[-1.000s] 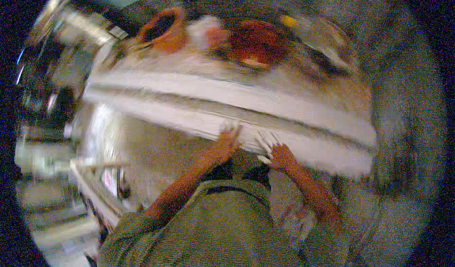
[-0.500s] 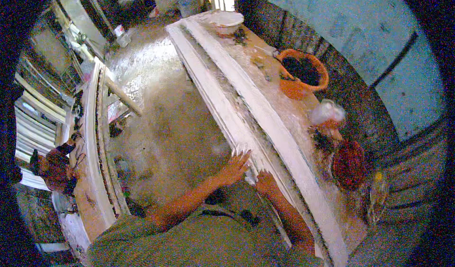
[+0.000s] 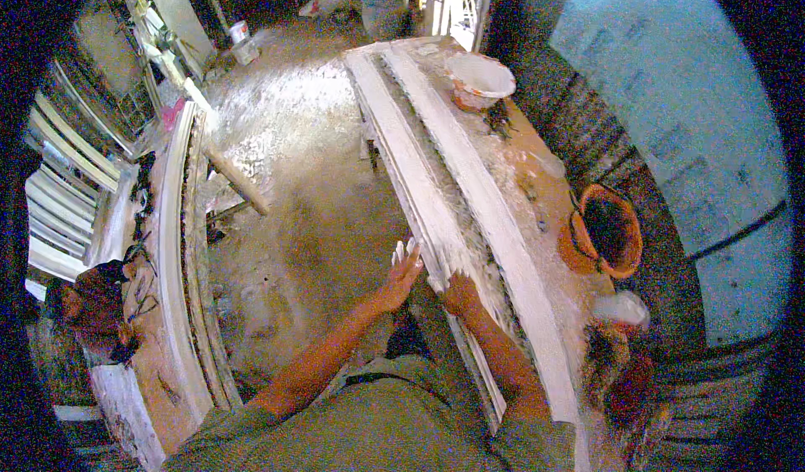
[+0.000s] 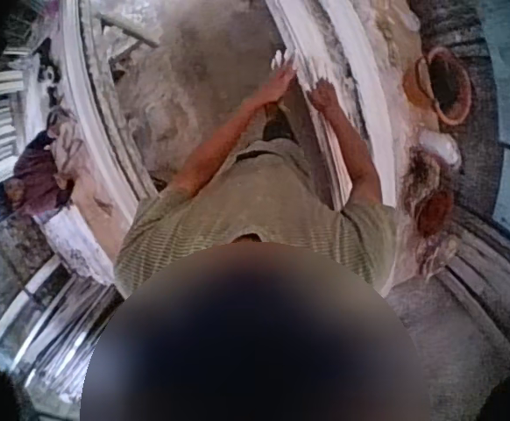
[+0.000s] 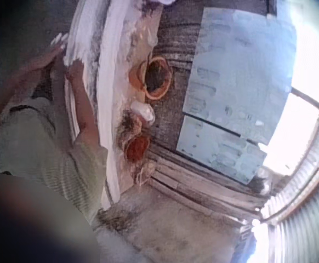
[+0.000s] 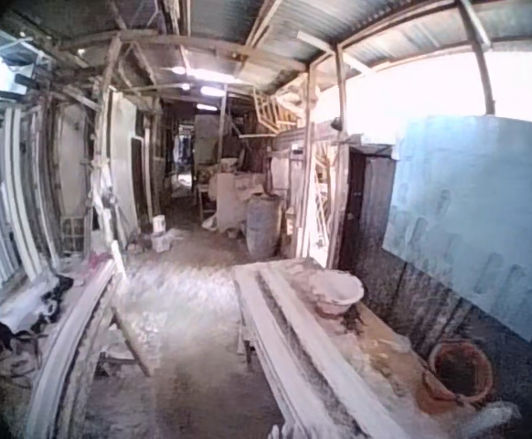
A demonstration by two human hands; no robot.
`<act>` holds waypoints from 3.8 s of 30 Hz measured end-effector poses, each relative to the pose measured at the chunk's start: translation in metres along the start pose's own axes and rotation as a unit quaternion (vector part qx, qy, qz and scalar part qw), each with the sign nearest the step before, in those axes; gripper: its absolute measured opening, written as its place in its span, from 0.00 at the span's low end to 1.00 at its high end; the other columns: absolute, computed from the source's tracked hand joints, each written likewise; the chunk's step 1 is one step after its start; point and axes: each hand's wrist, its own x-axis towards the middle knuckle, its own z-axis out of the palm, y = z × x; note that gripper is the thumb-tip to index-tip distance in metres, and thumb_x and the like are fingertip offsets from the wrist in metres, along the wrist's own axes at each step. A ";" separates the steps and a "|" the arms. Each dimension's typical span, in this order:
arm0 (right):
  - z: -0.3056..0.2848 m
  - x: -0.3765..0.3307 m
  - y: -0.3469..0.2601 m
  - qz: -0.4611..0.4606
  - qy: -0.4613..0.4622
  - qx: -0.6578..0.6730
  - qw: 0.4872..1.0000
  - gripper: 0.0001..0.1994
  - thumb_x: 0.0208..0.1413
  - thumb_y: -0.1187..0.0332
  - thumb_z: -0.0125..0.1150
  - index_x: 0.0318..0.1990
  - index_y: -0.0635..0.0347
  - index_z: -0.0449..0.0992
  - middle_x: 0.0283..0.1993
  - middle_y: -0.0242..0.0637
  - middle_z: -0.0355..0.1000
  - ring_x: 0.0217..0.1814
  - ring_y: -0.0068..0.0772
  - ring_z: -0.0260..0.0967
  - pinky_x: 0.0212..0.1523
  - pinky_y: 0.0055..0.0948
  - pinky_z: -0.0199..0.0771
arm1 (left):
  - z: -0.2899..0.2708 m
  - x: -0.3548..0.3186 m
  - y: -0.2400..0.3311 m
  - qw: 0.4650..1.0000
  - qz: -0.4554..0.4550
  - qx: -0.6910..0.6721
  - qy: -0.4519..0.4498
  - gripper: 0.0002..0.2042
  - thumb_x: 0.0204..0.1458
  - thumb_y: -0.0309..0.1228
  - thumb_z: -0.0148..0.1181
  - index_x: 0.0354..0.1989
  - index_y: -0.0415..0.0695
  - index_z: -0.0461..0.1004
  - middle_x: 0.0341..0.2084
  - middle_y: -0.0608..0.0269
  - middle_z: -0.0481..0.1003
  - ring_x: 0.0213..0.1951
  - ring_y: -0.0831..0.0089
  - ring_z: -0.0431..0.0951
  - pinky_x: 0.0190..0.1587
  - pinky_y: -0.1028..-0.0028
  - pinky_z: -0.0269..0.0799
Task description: The person applies a white paste to long wooden planks on a workbench using both hands. They repeatedly scoop the paste from a bucket and spread it along the plank surfaces, smoothing the coating with their palms and fingers.
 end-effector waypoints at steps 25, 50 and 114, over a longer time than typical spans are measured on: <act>-0.365 0.498 0.005 -0.078 0.180 0.130 0.972 0.27 0.58 0.49 0.51 0.42 0.72 0.78 0.47 0.57 0.72 0.53 0.54 0.68 0.53 0.47 0.68 | -0.375 0.394 -0.162 0.993 -0.080 0.076 0.029 0.31 0.68 0.50 0.24 0.74 0.44 0.38 0.74 0.55 0.36 0.74 0.55 0.30 0.72 0.60 0.26; -0.348 0.479 -0.124 0.593 0.284 0.325 0.680 0.34 0.60 0.42 0.46 0.68 0.52 0.60 0.43 0.60 0.74 0.48 0.63 0.71 0.51 0.59 0.69 | -0.480 0.721 -0.209 0.699 0.342 0.286 -0.559 0.30 0.64 0.42 0.44 0.72 0.47 0.46 0.69 0.38 0.50 0.71 0.43 0.46 0.72 0.56 0.42; -0.069 0.011 -0.074 0.796 0.275 0.462 0.279 0.31 0.55 0.52 0.56 0.53 0.76 0.71 0.60 0.65 0.63 0.66 0.65 0.57 0.66 0.52 0.57 | 0.071 0.247 0.002 0.377 0.542 0.215 -0.720 0.40 0.59 0.57 0.44 0.73 0.45 0.41 0.67 0.36 0.52 0.69 0.43 0.51 0.71 0.55 0.44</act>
